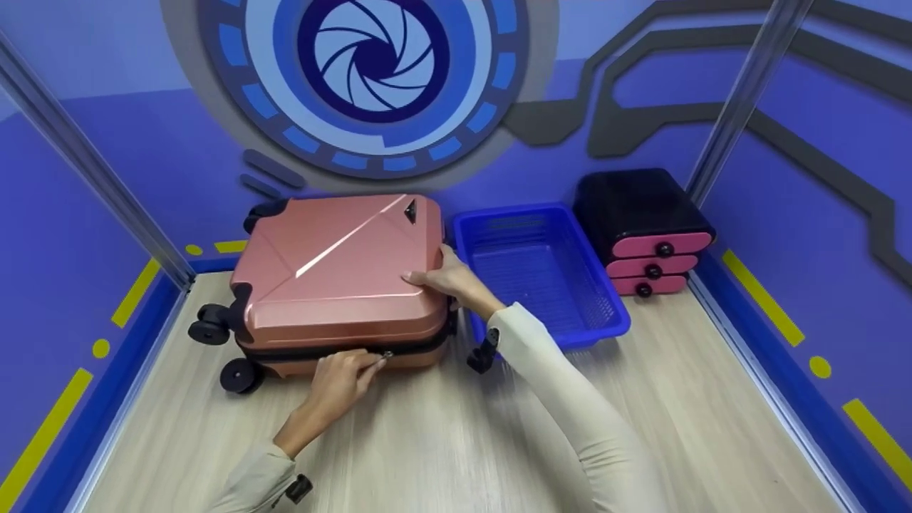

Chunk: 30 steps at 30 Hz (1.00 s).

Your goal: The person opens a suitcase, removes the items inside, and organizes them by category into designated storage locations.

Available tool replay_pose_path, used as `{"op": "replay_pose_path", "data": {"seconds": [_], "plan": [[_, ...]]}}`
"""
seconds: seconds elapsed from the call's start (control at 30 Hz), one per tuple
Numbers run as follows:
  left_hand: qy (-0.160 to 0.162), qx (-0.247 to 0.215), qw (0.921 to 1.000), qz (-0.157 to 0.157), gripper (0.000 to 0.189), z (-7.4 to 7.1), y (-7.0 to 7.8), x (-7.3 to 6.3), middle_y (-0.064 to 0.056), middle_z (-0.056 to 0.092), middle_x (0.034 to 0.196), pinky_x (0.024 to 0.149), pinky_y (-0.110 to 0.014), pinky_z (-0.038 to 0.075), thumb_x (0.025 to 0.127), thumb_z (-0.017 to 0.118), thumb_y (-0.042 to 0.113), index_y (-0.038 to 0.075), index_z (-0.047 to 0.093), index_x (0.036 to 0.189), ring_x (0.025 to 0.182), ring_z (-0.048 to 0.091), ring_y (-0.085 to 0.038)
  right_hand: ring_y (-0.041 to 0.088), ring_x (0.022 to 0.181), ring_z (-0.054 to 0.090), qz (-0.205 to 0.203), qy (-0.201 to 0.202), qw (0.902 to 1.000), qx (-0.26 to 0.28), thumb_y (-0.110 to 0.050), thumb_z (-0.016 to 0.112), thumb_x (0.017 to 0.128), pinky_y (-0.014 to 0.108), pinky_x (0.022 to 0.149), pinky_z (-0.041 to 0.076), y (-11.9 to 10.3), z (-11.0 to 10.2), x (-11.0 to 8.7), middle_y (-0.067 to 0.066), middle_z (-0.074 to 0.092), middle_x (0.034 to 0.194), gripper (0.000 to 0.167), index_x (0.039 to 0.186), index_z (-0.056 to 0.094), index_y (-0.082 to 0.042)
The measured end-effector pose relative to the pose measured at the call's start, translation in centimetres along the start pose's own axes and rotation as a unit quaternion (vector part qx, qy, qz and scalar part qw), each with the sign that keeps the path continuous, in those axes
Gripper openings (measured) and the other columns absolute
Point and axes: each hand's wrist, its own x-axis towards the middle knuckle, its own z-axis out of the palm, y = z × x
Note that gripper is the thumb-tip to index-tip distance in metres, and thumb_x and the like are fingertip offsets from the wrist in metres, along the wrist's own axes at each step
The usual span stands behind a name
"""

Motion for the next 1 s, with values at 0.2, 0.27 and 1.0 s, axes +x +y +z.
{"op": "replay_pose_path", "data": {"seconds": [0.2,0.27,1.0], "plan": [[0.018,0.009,0.9993,-0.032,0.007,-2.1,-2.4,-1.5,0.001,0.066,0.069,0.05,-0.037,0.051,0.092,0.079,0.014,0.01,0.083,0.088,0.058,0.066,-0.018,0.046,0.148,0.039,-0.023,0.004,0.9997,-0.001,-0.048,0.08,0.09,0.071,0.101,0.049,0.4,-0.4,0.0,0.024,0.019,0.171,0.11,0.169,0.011,-0.018],[0.027,0.012,0.9988,-0.039,0.007,-2.7,-3.2,-2.1,0.002,0.063,0.067,0.049,-0.038,0.049,0.092,0.08,0.013,0.011,0.082,0.086,0.056,0.063,-0.018,0.045,0.147,0.04,-0.026,0.005,0.9997,-0.001,-0.051,0.08,0.089,0.069,0.098,0.051,0.6,-0.4,0.0,0.023,0.021,0.171,0.11,0.169,0.012,-0.02],[0.091,0.028,0.9813,-0.167,0.007,-9.1,-11.2,-8.6,-0.003,0.073,0.078,0.054,-0.048,0.052,0.089,0.082,0.007,0.008,0.084,0.096,0.068,0.071,-0.028,0.042,0.142,0.047,-0.018,-0.005,0.9995,0.026,-0.048,0.082,0.088,0.066,0.095,0.054,1.4,-0.2,0.3,0.023,0.033,0.165,0.107,0.168,0.019,-0.017]]}}
